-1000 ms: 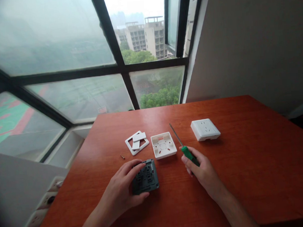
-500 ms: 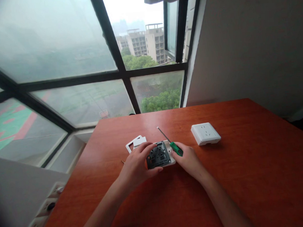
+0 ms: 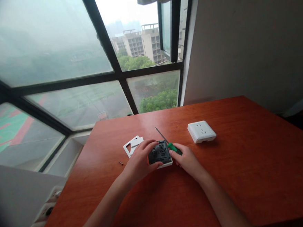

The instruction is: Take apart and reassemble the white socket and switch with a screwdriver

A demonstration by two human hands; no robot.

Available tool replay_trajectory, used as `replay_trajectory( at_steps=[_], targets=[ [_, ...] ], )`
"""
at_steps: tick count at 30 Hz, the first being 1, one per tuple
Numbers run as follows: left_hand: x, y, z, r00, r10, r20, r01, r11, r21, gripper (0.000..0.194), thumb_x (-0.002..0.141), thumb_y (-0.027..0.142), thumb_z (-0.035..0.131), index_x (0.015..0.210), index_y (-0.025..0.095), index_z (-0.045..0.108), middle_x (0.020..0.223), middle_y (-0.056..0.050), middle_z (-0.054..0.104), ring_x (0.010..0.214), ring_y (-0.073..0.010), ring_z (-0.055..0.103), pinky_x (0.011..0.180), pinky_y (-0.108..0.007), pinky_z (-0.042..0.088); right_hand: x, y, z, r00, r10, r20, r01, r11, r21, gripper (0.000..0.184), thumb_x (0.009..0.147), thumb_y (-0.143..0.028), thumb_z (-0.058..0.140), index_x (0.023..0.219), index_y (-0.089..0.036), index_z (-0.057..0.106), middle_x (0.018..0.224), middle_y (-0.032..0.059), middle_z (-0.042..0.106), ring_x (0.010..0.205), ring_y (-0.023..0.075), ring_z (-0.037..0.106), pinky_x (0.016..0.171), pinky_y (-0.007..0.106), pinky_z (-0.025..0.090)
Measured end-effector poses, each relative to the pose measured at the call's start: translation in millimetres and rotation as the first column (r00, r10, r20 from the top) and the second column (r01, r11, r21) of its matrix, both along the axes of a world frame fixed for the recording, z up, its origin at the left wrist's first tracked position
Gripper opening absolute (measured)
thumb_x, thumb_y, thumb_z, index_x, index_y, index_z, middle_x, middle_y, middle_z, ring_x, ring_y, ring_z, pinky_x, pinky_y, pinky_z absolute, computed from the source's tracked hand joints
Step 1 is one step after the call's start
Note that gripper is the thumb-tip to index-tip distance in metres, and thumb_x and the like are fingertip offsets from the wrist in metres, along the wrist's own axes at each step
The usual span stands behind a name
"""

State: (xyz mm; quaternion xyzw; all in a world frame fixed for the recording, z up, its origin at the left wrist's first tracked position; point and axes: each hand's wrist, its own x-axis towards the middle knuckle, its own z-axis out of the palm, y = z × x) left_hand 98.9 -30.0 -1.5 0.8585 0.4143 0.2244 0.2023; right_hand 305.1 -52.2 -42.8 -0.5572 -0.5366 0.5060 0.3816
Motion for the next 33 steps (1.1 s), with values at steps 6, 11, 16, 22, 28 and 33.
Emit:
replay_trajectory(
  at_steps=[6,11,16,22,28,33],
  targets=[
    [-1,-3,-6.2,0.999,-0.010,0.037,0.009,1.000,0.004,0.069,0.072,0.028,0.077,0.134,0.027,0.045,0.140,-0.010,0.046,0.128,-0.0312,0.043,0.106,-0.050,0.039,0,0,-0.6,1.000,0.002,-0.013,-0.002,1.000,0.000,0.036,0.085,-0.044,0.055,0.102,-0.013,0.063,0.049,-0.0067,0.045,0.043,0.0102,0.040,0.041,0.022,0.031],
    [-6,-6,-7.3,0.999,-0.029,0.035,0.030,0.999,-0.022,0.071,0.070,0.030,0.080,0.132,0.026,0.047,0.139,-0.010,0.048,0.127,-0.0323,0.043,0.106,-0.051,0.039,0,-1,0.3,1.000,-0.007,-0.011,0.007,1.000,0.007,0.036,0.084,-0.044,0.056,0.101,-0.014,0.063,0.051,-0.0060,0.047,0.043,0.0104,0.042,0.040,0.022,0.032],
    [-4,-6,-7.2,0.997,-0.045,0.058,0.047,0.998,-0.033,0.066,0.071,0.024,0.077,0.131,0.026,0.049,0.134,-0.009,0.050,0.124,-0.0302,0.047,0.105,-0.049,0.040,0,-1,0.8,1.000,-0.014,-0.006,0.014,1.000,0.009,0.035,0.083,-0.043,0.056,0.101,-0.014,0.064,0.051,-0.0058,0.048,0.043,0.0106,0.043,0.040,0.021,0.032],
    [-3,-7,-8.7,0.995,-0.053,0.086,0.055,0.998,-0.028,0.063,0.074,0.027,0.075,0.131,0.025,0.049,0.137,-0.011,0.048,0.126,-0.0299,0.044,0.107,-0.050,0.039,0,0,-0.9,1.000,-0.012,-0.008,0.012,1.000,0.008,0.038,0.082,-0.044,0.057,0.103,-0.013,0.063,0.052,-0.0056,0.049,0.043,0.0108,0.044,0.040,0.022,0.033],
    [-4,-8,-10.8,0.991,-0.028,0.129,0.035,0.998,-0.056,0.063,0.074,0.026,0.075,0.132,0.026,0.048,0.138,-0.010,0.047,0.127,-0.0291,0.045,0.108,-0.048,0.039,1,0,-2.3,1.000,-0.011,-0.007,0.011,1.000,0.003,0.037,0.083,-0.044,0.056,0.103,-0.013,0.063,0.052,-0.0057,0.049,0.042,0.0107,0.044,0.039,0.022,0.033],
    [-5,-7,-11.5,0.982,-0.001,0.187,0.015,0.997,-0.074,0.055,0.078,0.021,0.070,0.129,0.026,0.051,0.136,-0.009,0.049,0.126,-0.0270,0.046,0.107,-0.047,0.040,0,-1,-0.9,1.000,-0.013,-0.007,0.013,1.000,0.001,0.038,0.083,-0.043,0.056,0.107,-0.013,0.063,0.052,-0.0059,0.049,0.043,0.0107,0.044,0.040,0.021,0.034]
  ],
)
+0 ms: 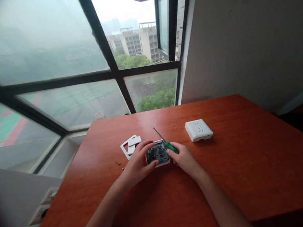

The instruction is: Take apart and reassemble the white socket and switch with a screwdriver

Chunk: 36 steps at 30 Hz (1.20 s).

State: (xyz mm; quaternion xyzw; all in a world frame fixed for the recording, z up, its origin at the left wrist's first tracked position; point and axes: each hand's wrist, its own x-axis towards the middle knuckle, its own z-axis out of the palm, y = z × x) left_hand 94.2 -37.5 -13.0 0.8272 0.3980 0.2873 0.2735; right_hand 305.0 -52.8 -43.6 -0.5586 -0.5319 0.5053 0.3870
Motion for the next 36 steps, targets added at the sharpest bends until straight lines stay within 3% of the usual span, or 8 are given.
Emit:
replay_trajectory(
  at_steps=[23,36],
  targets=[
    [2.1,1.5,-3.5,1.000,0.021,-0.014,-0.021,1.000,0.011,0.054,0.077,0.023,0.072,0.127,0.025,0.053,0.136,-0.010,0.051,0.125,-0.0281,0.048,0.106,-0.048,0.041,-1.7,1.5,-2.9,0.999,-0.034,0.025,0.033,0.999,0.023,0.035,0.083,-0.044,0.057,0.102,-0.016,0.063,0.049,-0.0055,0.049,0.042,0.0118,0.044,0.040,0.023,0.034],
    [-0.3,-5.0,2.9,0.999,-0.005,-0.035,0.006,1.000,0.004,0.056,0.078,0.021,0.070,0.130,0.026,0.050,0.136,-0.009,0.050,0.126,-0.0269,0.047,0.107,-0.046,0.041,0.8,-0.8,-0.9,1.000,-0.009,0.020,0.009,1.000,0.008,0.038,0.084,-0.038,0.058,0.112,-0.014,0.061,0.054,-0.0051,0.051,0.044,0.0111,0.046,0.040,0.022,0.035]
  ],
)
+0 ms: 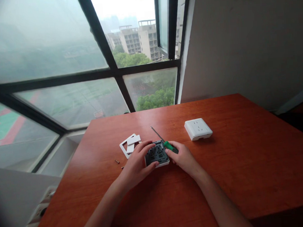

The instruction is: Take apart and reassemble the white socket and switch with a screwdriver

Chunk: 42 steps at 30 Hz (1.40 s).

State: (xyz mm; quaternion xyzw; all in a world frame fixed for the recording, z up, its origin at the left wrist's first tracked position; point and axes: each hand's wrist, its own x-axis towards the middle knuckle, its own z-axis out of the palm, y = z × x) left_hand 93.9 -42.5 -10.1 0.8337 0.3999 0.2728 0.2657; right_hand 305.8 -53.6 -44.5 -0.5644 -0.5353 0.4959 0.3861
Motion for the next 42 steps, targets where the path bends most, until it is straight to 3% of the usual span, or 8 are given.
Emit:
replay_trajectory(
  at_steps=[22,26,30,34,38,42],
  targets=[
    [-3,-3,-1.9,0.999,-0.015,-0.037,0.015,1.000,0.014,0.057,0.078,0.025,0.072,0.131,0.026,0.049,0.139,-0.010,0.047,0.125,-0.0275,0.048,0.107,-0.046,0.041,1,0,0.1,1.000,0.011,-0.012,-0.011,1.000,-0.002,0.038,0.085,-0.038,0.058,0.114,-0.013,0.060,0.057,-0.0043,0.052,0.044,0.0100,0.046,0.040,0.021,0.036],
    [-8,-1,3.4,0.996,-0.003,-0.084,0.007,0.999,0.054,0.059,0.078,0.026,0.072,0.132,0.024,0.048,0.140,-0.010,0.047,0.127,-0.0271,0.047,0.107,-0.044,0.041,1,0,0.2,1.000,0.018,-0.026,-0.018,1.000,-0.004,0.038,0.085,-0.039,0.058,0.113,-0.013,0.060,0.058,-0.0042,0.053,0.045,0.0098,0.045,0.040,0.021,0.035],
    [-29,-1,14.3,0.976,0.129,-0.173,-0.107,0.986,0.129,0.044,0.083,0.026,0.066,0.125,0.023,0.053,0.127,-0.010,0.057,0.115,-0.0271,0.056,0.097,-0.042,0.048,1,0,2.0,0.999,0.017,-0.041,-0.017,1.000,-0.010,0.039,0.084,-0.041,0.059,0.112,-0.013,0.061,0.061,-0.0032,0.055,0.046,0.0095,0.045,0.040,0.021,0.035],
    [-66,-6,19.2,0.913,0.264,-0.311,-0.226,0.962,0.151,0.021,0.089,0.027,0.056,0.109,0.024,0.061,0.109,-0.006,0.064,0.096,-0.0237,0.064,0.079,-0.035,0.052,0,-1,4.8,0.998,0.009,-0.055,-0.010,1.000,-0.016,0.039,0.083,-0.042,0.059,0.109,-0.013,0.061,0.065,-0.0020,0.057,0.047,0.0092,0.045,0.041,0.021,0.036],
    [-102,-9,14.6,0.834,0.339,-0.436,-0.296,0.941,0.165,0.020,0.091,0.026,0.049,0.104,0.023,0.064,0.101,-0.005,0.065,0.084,-0.0210,0.065,0.070,-0.030,0.049,-1,-1,5.9,0.998,0.002,-0.066,-0.004,1.000,-0.023,0.038,0.083,-0.043,0.059,0.107,-0.014,0.062,0.063,-0.0023,0.056,0.047,0.0092,0.045,0.041,0.021,0.036],
    [-117,-7,8.8,0.801,0.305,-0.516,-0.268,0.952,0.146,0.024,0.094,0.027,0.042,0.102,0.022,0.064,0.109,-0.006,0.063,0.090,-0.0207,0.065,0.075,-0.029,0.047,0,-1,5.2,0.997,-0.001,-0.072,-0.001,1.000,-0.027,0.039,0.082,-0.044,0.060,0.107,-0.014,0.061,0.063,-0.0026,0.056,0.047,0.0092,0.045,0.040,0.021,0.036]
  ],
)
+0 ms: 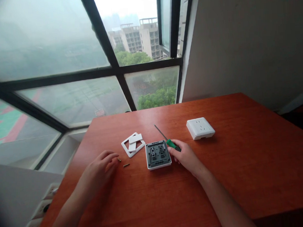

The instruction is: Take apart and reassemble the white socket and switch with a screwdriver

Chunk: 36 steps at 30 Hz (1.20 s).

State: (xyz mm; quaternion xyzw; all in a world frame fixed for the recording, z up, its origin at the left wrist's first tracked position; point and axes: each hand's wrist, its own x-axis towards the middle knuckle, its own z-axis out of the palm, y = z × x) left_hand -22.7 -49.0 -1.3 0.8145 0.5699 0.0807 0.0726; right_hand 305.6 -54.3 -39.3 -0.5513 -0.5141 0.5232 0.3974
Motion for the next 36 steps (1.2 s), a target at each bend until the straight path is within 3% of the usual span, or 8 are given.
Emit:
replay_trajectory(
  at_steps=[8,12,17,22,25,28,32,36],
  targets=[
    [14,2,-0.3,0.977,-0.061,-0.206,0.050,0.997,-0.061,0.027,0.097,0.022,0.035,0.088,0.018,0.061,0.095,-0.008,0.061,0.083,-0.0213,0.062,0.073,-0.032,0.046,2,0,-0.5,1.000,0.009,-0.011,-0.009,1.000,-0.007,0.041,0.081,-0.047,0.061,0.106,-0.015,0.061,0.066,-0.0025,0.056,0.047,0.0093,0.045,0.041,0.021,0.036],
    [14,2,-2.8,0.977,-0.057,-0.207,0.051,0.998,-0.034,0.021,0.094,0.017,0.037,0.085,0.017,0.056,0.090,-0.008,0.061,0.080,-0.0221,0.061,0.072,-0.032,0.046,2,0,0.6,1.000,0.011,-0.014,-0.012,1.000,-0.013,0.040,0.081,-0.047,0.061,0.105,-0.015,0.061,0.066,-0.0025,0.055,0.048,0.0095,0.045,0.041,0.022,0.035],
    [14,0,-4.9,0.996,-0.050,0.080,0.045,0.997,0.070,0.018,0.094,0.018,0.039,0.096,0.019,0.057,0.091,-0.007,0.065,0.081,-0.0216,0.064,0.071,-0.032,0.048,2,-1,1.5,1.000,0.006,-0.018,-0.006,1.000,-0.019,0.039,0.081,-0.049,0.061,0.102,-0.016,0.061,0.066,-0.0027,0.054,0.048,0.0097,0.045,0.042,0.022,0.035],
    [40,-5,3.2,0.897,-0.135,0.422,0.103,0.990,0.098,0.015,0.091,0.020,0.048,0.097,0.020,0.062,0.089,-0.004,0.065,0.076,-0.0157,0.062,0.068,-0.026,0.048,7,-2,7.5,1.000,-0.023,-0.003,0.023,1.000,0.008,0.037,0.085,-0.049,0.056,0.102,-0.016,0.059,0.069,-0.0024,0.052,0.049,0.0098,0.044,0.043,0.023,0.034],
    [64,-8,10.0,0.816,-0.164,0.554,0.160,0.986,0.055,0.011,0.089,0.016,0.051,0.088,0.020,0.061,0.081,-0.002,0.064,0.072,-0.0132,0.060,0.067,-0.024,0.047,15,-9,21.3,0.997,-0.027,0.076,0.023,0.998,0.051,0.036,0.085,-0.043,0.058,0.108,-0.016,0.061,0.073,-0.0004,0.058,0.054,0.0114,0.048,0.050,0.025,0.040],
    [86,-9,12.3,0.759,-0.184,0.624,0.199,0.979,0.048,0.008,0.087,0.014,0.054,0.085,0.019,0.061,0.078,-0.001,0.064,0.071,-0.0131,0.060,0.068,-0.024,0.048,27,-23,44.5,0.959,-0.017,0.284,-0.024,0.990,0.141,0.036,0.086,-0.036,0.055,0.116,-0.017,0.062,0.087,0.0055,0.067,0.073,0.0184,0.061,0.068,0.031,0.050],
    [100,-8,7.2,0.739,-0.197,0.644,0.224,0.974,0.041,0.007,0.085,0.014,0.056,0.088,0.020,0.060,0.080,-0.001,0.065,0.074,-0.0144,0.061,0.070,-0.026,0.049,42,-48,77.7,0.870,0.063,0.490,-0.197,0.954,0.226,0.037,0.086,-0.027,0.055,0.123,-0.024,0.060,0.120,0.0066,0.066,0.109,0.0246,0.061,0.094,0.037,0.047],
    [103,-9,1.3,0.747,-0.194,0.636,0.216,0.975,0.044,0.007,0.086,0.014,0.055,0.089,0.020,0.058,0.083,-0.002,0.064,0.076,-0.0154,0.061,0.071,-0.027,0.049,53,-68,93.8,0.792,0.040,0.610,-0.279,0.911,0.303,0.035,0.087,-0.028,0.057,0.121,-0.029,0.061,0.124,0.0046,0.065,0.115,0.0244,0.060,0.096,0.037,0.049]
  ],
)
